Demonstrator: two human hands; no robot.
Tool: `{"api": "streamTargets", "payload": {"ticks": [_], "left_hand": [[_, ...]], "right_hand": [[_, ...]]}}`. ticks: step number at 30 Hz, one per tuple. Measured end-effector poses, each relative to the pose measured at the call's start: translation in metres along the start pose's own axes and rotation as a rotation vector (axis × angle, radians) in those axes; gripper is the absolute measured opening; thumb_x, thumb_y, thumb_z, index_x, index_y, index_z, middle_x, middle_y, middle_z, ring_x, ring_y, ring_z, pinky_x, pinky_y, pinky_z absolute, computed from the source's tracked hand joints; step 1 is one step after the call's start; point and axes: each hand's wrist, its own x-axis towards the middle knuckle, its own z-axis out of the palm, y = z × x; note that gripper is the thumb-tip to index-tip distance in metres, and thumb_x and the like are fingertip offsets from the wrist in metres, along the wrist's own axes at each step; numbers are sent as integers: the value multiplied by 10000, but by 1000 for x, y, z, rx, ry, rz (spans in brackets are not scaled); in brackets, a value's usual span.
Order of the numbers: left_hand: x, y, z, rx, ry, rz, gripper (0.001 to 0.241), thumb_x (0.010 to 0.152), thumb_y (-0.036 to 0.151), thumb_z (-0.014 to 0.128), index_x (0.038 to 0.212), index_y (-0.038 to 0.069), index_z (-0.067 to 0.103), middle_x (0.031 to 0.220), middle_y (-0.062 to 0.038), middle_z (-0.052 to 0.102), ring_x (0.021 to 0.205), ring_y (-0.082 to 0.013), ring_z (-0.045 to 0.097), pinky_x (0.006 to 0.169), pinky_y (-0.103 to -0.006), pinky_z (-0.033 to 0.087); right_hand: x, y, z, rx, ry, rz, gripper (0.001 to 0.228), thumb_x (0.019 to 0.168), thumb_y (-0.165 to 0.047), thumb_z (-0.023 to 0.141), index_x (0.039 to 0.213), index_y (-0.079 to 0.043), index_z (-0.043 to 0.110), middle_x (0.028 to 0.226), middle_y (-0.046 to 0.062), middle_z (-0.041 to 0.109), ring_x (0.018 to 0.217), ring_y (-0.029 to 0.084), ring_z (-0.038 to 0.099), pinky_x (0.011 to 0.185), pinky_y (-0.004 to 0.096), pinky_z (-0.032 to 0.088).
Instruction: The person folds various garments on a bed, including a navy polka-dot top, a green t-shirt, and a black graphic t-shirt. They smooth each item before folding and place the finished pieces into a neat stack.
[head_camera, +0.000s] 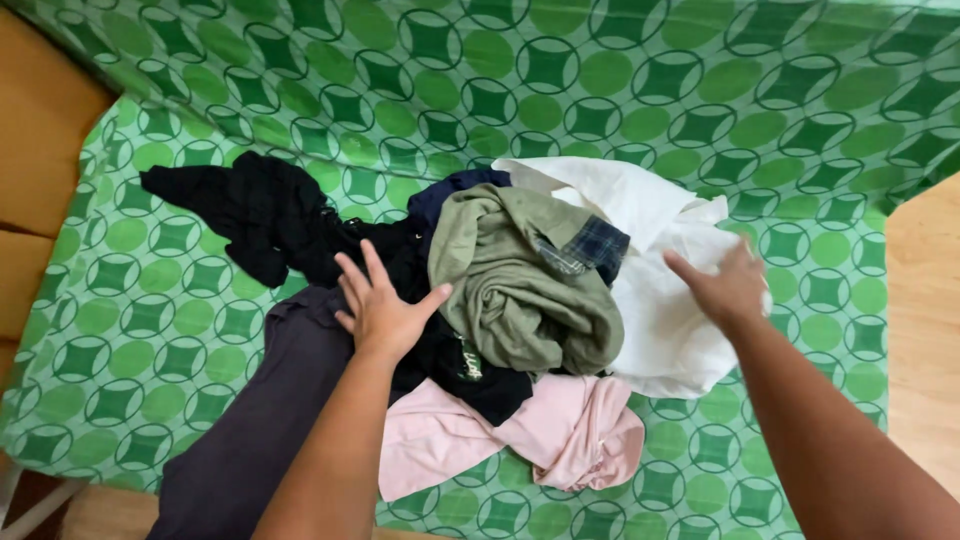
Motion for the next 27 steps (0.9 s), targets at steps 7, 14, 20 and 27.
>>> {"api": "streamTargets", "payload": {"ticks": [7,14,20,27], "left_hand": [[3,-25,9,-101,-92,-222,1496,572,693,875,1636,271,-88,1695,-180,-164,1572,-413,-26,1146,-755,110],[20,-54,23,-433,-134,-178,1446,613,603,869,1640,214,-71,1697,-192,-112,1563,-367,121,1209,-440,267],[45,-113,28,-975,-68,-4,832,918,355,645,1605,104,248,1613,-118,374,1445,-268,403,1163,-391,336],[51,-94,-9,-1476,-102,135,687,891,171,668,1512,1,429,1370,-160,590,1244,-326,574,1073,-451,478]], "right_hand": [[-19,-16,34,443,-464,387,1328,791,-730,731,1632,-112,-90,1650,181,177,1460,390,306,1104,613,364],[-86,-119,106,954,-933,61,713,846,-534,703,1341,-27,625,1229,117,739,1068,238,706,969,405,553],[-153,-198,120,562,-459,-691,726,715,-297,888,1325,-27,602,1239,137,721,1135,306,672,1011,400,496],[-162,-234,145,158,-275,-908,922,716,-277,870,1491,-51,424,1442,178,535,1330,408,474,1100,537,399]]}}
